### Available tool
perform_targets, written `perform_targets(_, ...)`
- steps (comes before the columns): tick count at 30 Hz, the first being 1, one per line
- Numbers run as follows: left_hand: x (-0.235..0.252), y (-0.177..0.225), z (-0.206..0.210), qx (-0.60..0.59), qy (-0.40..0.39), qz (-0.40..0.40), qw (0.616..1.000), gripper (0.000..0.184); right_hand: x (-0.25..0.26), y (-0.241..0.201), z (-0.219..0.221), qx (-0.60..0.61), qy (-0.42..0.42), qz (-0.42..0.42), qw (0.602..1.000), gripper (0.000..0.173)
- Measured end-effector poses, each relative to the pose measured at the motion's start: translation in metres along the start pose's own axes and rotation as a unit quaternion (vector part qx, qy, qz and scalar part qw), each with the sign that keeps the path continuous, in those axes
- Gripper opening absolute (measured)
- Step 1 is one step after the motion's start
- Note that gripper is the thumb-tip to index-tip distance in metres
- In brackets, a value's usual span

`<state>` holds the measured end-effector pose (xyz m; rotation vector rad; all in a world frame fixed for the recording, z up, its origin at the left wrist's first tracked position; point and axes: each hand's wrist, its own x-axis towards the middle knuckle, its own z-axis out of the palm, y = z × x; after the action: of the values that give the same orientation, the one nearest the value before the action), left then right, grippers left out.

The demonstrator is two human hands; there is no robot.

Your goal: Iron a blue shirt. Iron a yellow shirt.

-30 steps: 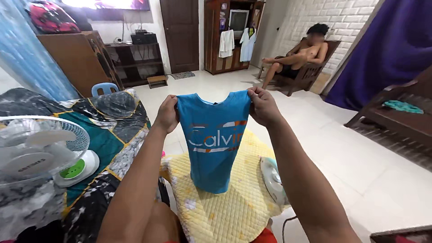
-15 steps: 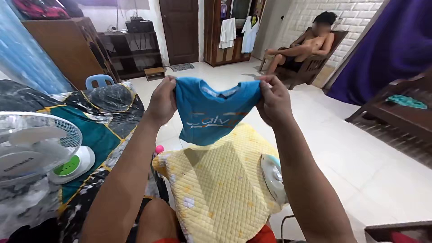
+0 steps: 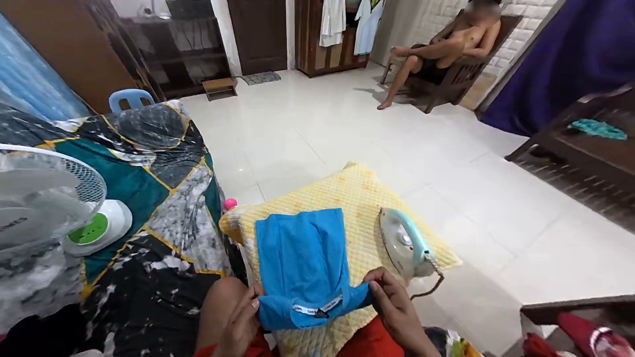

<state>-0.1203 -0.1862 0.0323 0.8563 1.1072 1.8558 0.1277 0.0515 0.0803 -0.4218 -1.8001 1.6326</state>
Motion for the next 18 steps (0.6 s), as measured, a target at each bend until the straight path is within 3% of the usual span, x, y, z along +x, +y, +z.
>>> perform_targets(4,0.042,0.030,0.001,0.024,0.018,0.051,0.998,0.025,0.051,-0.033,0.003,-0.059,-0.004,-0.031,0.998,0.014)
perform_targets(9,0.155,0.106,0.009,0.102,0.053,0.055,0.992,0.031,0.167,-0.093,0.010,-0.162,0.021,0.005,0.987,0.025)
perform_targets(14,0.260,0.185,0.023,0.100,0.084,0.090,0.987,0.037,0.273,-0.152,0.019,-0.076,0.068,-0.036,0.994,0.024)
perform_targets(18,0.293,0.244,0.050,0.056,0.089,0.105,0.989,0.047,0.305,-0.205,0.029,-0.041,0.074,-0.076,0.994,0.023)
